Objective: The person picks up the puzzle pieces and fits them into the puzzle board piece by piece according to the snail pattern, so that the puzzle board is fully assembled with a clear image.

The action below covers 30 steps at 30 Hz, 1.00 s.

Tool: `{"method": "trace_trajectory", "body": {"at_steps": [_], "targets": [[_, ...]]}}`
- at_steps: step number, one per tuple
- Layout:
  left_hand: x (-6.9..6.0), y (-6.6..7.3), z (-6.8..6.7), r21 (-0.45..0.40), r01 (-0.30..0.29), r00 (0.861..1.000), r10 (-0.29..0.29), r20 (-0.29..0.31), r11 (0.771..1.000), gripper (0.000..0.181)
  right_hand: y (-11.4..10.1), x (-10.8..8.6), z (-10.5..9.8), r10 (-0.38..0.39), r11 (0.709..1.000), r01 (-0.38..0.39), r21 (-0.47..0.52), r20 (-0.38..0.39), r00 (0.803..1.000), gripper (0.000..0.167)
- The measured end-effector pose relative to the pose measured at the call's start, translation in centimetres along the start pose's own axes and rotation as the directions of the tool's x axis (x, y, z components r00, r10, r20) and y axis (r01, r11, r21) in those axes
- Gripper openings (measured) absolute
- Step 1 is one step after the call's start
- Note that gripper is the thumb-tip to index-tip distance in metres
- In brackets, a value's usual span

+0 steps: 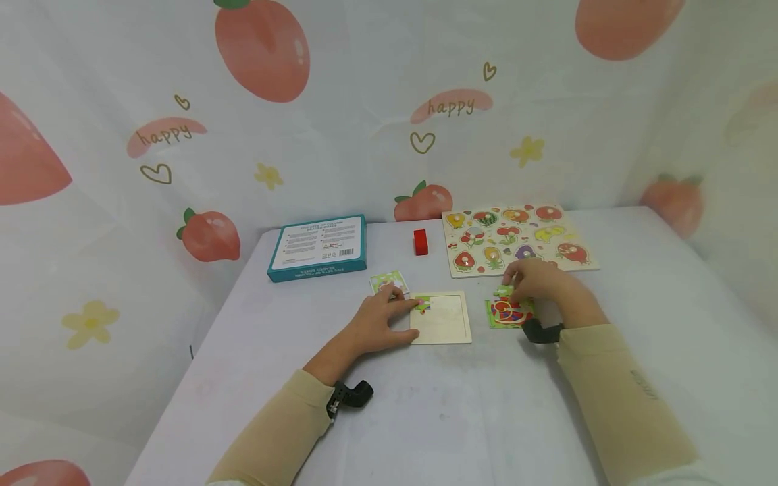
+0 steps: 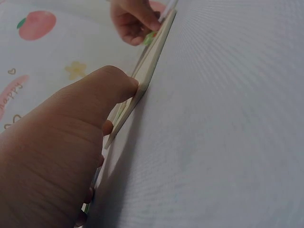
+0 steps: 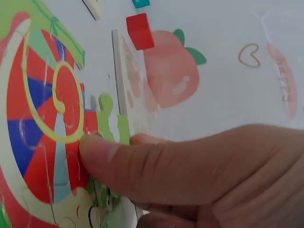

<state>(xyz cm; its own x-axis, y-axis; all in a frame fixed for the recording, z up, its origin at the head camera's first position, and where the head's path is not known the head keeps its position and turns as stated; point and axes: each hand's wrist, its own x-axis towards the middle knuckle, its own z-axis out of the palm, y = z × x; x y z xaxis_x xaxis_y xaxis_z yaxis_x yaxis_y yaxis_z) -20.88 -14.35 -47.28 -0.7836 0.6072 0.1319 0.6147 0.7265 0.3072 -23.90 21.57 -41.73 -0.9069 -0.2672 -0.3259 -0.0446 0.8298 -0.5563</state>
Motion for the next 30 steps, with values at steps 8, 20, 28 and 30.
{"method": "trace_trajectory", "body": {"at_steps": [8, 20, 28, 30], "targets": [[-0.1, 0.1, 0.0, -0.003, 0.005, 1.0, -0.005, 0.003, 1.0, 0.06, -0.9, -0.3, 0.1, 0.023, 0.999, -0.025, -0.044, -0.029, 0.999, 0.026], [0.0, 0.2, -0.1, -0.005, 0.001, 1.0, -0.001, -0.001, 1.0, 0.06, -1.1, -0.3, 0.1, 0.036, 0.997, -0.038, -0.071, -0.033, 0.999, 0.025], [0.0, 0.0, 0.1, 0.004, -0.006, 1.0, 0.006, -0.011, 1.0, 0.059, -1.3, -0.5, -0.1, 0.031, 0.991, -0.035, -0.129, -0.036, 0.999, 0.032], [0.0, 0.0, 0.1, 0.008, -0.005, 1.0, 0.005, -0.008, 1.0, 0.059, -1.5, -0.8, -0.4, 0.018, 0.992, -0.025, -0.126, -0.052, 0.998, 0.033]]}}
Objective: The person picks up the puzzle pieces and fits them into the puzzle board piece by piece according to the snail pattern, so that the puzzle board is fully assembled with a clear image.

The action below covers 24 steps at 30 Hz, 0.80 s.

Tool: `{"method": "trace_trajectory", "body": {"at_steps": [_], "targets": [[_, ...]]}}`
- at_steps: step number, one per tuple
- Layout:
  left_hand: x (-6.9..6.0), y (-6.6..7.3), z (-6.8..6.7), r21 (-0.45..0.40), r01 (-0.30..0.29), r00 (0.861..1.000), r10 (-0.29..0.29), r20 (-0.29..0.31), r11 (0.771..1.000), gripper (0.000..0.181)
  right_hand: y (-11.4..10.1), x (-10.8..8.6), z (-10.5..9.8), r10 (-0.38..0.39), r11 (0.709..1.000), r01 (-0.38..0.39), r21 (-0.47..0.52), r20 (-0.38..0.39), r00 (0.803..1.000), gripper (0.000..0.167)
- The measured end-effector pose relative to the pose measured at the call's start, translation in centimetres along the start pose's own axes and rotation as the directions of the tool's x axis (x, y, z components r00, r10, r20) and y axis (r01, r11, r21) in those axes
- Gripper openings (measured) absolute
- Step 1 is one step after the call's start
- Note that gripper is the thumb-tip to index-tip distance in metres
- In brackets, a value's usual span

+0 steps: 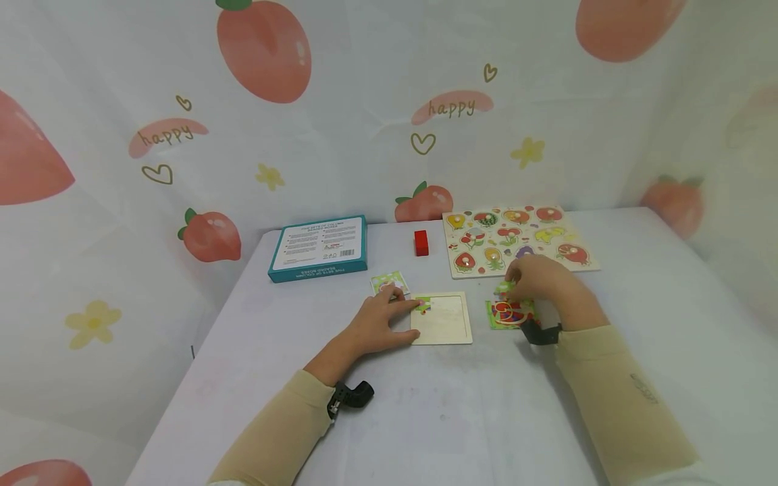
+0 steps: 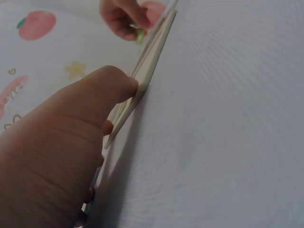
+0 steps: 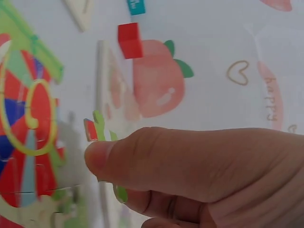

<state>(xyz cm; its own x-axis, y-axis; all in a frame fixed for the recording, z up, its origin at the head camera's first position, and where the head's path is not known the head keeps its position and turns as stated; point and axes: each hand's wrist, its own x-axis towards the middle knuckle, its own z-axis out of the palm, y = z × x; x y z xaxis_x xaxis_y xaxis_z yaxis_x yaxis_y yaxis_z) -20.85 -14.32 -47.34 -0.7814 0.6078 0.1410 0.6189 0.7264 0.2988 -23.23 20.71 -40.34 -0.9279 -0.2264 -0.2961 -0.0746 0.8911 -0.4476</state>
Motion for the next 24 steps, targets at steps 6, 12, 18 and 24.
{"method": "trace_trajectory", "body": {"at_steps": [6, 12, 18, 24], "targets": [[-0.1, 0.1, -0.1, -0.007, 0.001, 1.0, -0.001, 0.0, 1.0, 0.059, -0.8, -1.1, -1.1, -0.034, 0.999, 0.035, 0.012, -0.063, 0.997, 0.033], [-0.1, 0.2, -0.2, -0.007, 0.019, 1.0, -0.019, 0.016, 1.0, 0.06, -2.1, -2.2, -1.9, -0.066, 0.998, 0.067, 0.004, -0.118, 0.991, 0.033], [-0.1, 0.1, 0.0, -0.009, 0.024, 1.0, -0.024, 0.012, 1.0, 0.059, -3.2, -3.1, -2.4, -0.104, 0.994, 0.101, -0.026, -0.164, 0.981, 0.035], [0.0, 0.1, -0.1, -0.001, 0.018, 1.0, -0.018, 0.01, 1.0, 0.06, -4.4, -4.3, -3.0, -0.144, 0.989, 0.134, -0.062, -0.198, 0.97, 0.039]]}}
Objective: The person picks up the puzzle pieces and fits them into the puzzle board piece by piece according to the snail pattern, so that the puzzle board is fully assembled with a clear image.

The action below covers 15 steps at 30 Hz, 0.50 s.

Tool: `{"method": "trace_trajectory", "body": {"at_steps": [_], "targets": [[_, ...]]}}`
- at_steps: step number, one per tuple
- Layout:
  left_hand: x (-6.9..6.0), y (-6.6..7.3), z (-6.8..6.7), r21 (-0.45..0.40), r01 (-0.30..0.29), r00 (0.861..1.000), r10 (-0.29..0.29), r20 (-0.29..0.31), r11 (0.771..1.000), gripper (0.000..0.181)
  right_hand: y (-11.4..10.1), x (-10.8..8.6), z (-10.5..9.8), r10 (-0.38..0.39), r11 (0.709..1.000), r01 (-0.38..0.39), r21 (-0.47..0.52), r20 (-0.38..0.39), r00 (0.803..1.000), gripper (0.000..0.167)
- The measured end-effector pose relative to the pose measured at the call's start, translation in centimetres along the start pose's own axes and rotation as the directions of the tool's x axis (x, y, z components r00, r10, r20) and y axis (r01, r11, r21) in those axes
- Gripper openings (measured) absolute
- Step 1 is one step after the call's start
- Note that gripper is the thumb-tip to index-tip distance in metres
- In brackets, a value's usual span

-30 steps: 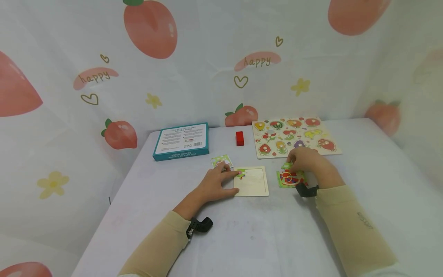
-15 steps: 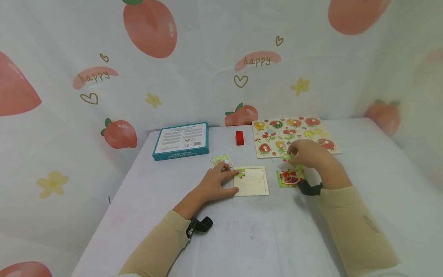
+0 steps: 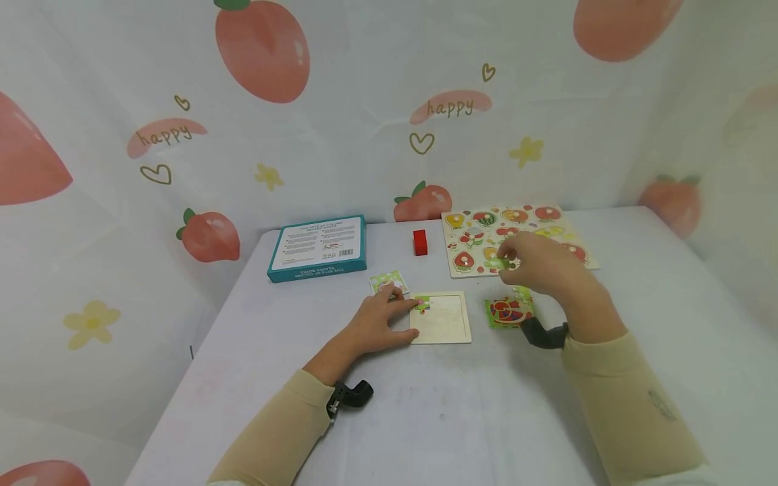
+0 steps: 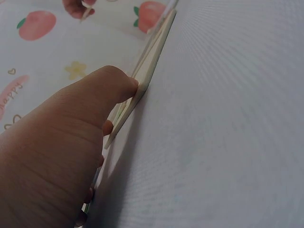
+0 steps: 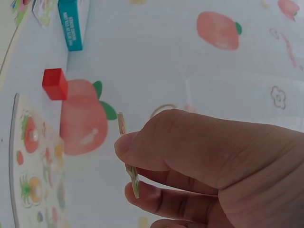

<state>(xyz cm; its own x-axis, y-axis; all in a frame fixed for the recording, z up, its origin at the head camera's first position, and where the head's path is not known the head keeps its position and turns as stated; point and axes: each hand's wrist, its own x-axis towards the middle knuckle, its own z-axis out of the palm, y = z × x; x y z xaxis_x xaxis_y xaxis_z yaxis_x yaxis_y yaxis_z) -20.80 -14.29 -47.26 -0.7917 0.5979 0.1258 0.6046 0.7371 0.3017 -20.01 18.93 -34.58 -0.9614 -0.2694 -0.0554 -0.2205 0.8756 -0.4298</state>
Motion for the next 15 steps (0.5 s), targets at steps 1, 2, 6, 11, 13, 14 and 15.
{"method": "trace_trajectory", "body": {"at_steps": [1, 2, 6, 11, 13, 14, 15], "targets": [[0.0, 0.0, 0.0, 0.0, 0.001, 1.0, -0.001, 0.002, 1.0, 0.06, -0.2, -0.1, -0.1, -0.007, 1.0, 0.007, -0.013, -0.01, 1.0, 0.039], [0.0, 0.0, 0.0, 0.0, 0.002, 1.0, -0.002, 0.005, 1.0, 0.06, -0.4, -0.3, -0.2, -0.015, 1.0, 0.014, -0.026, -0.019, 1.0, 0.039], [0.0, 0.1, 0.0, 0.0, 0.005, 1.0, -0.005, 0.01, 1.0, 0.059, -1.3, -1.0, -0.5, -0.034, 0.997, 0.031, -0.067, -0.051, 0.998, 0.036], [0.0, 0.2, -0.1, 0.007, 0.006, 1.0, -0.006, 0.008, 1.0, 0.06, -2.6, -1.8, -0.7, -0.063, 0.995, 0.057, -0.077, -0.075, 0.995, 0.033], [0.0, 0.2, -0.1, 0.008, 0.008, 1.0, -0.008, 0.008, 1.0, 0.06, -3.1, -2.0, -0.8, -0.077, 0.994, 0.07, -0.086, -0.082, 0.994, 0.032], [0.0, 0.2, -0.1, 0.008, 0.009, 1.0, -0.009, 0.009, 1.0, 0.059, -3.3, -2.0, -0.7, -0.084, 0.993, 0.077, -0.091, -0.086, 0.993, 0.031], [0.0, 0.2, -0.1, 0.008, 0.011, 1.0, -0.011, 0.011, 1.0, 0.059, -3.4, -2.0, -0.6, -0.091, 0.992, 0.082, -0.098, -0.091, 0.992, 0.031]]}}
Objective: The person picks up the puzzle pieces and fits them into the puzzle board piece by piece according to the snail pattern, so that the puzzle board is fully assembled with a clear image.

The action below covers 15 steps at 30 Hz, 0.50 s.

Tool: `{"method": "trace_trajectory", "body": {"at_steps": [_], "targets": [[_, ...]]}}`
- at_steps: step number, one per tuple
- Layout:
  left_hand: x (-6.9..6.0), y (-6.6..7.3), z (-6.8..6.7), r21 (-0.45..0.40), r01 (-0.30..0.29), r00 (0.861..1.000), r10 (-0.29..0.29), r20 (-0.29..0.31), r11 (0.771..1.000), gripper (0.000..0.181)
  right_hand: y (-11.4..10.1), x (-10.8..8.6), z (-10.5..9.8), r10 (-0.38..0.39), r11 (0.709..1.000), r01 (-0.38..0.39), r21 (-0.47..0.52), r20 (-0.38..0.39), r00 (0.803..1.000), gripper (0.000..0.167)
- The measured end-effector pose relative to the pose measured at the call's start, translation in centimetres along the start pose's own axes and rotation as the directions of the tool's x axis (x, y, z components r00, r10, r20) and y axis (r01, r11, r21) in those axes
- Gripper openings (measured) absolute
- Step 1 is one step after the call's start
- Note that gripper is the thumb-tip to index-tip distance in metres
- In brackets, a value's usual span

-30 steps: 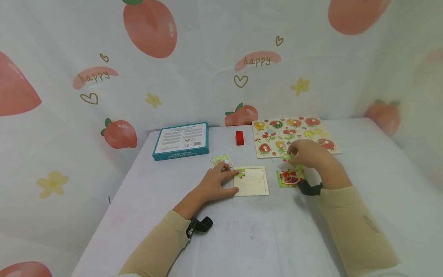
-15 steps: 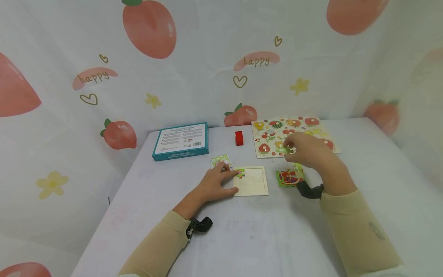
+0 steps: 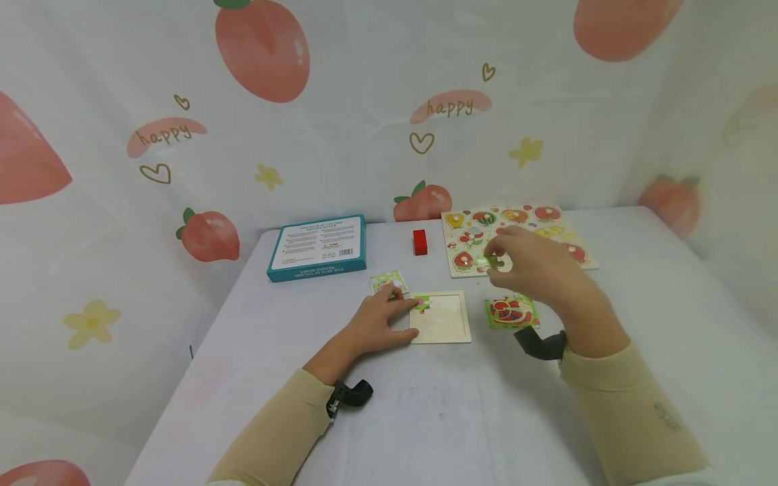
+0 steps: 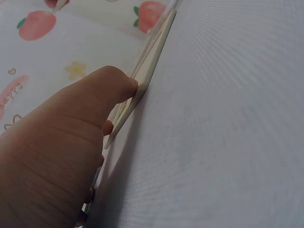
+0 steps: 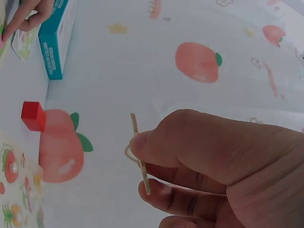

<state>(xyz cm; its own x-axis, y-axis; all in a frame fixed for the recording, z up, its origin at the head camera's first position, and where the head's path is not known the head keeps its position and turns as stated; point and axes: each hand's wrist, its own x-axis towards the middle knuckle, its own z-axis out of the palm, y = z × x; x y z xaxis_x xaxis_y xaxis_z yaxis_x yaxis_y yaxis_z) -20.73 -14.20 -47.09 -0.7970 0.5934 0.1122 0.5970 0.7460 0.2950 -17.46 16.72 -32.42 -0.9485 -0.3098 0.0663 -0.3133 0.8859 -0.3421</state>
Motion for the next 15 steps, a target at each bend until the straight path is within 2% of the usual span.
{"method": "trace_trajectory", "body": {"at_steps": [5, 15], "targets": [[0.0, 0.0, 0.0, -0.003, 0.009, 1.0, -0.009, 0.009, 1.0, 0.059, -0.5, 0.5, 0.9, -0.039, 0.999, 0.039, -0.02, -0.02, 0.999, 0.03], [0.0, -0.2, 0.1, -0.007, 0.002, 1.0, -0.002, 0.005, 1.0, 0.059, -0.8, 1.7, 3.2, -0.098, 0.994, 0.097, -0.059, -0.006, 0.995, 0.026]]}}
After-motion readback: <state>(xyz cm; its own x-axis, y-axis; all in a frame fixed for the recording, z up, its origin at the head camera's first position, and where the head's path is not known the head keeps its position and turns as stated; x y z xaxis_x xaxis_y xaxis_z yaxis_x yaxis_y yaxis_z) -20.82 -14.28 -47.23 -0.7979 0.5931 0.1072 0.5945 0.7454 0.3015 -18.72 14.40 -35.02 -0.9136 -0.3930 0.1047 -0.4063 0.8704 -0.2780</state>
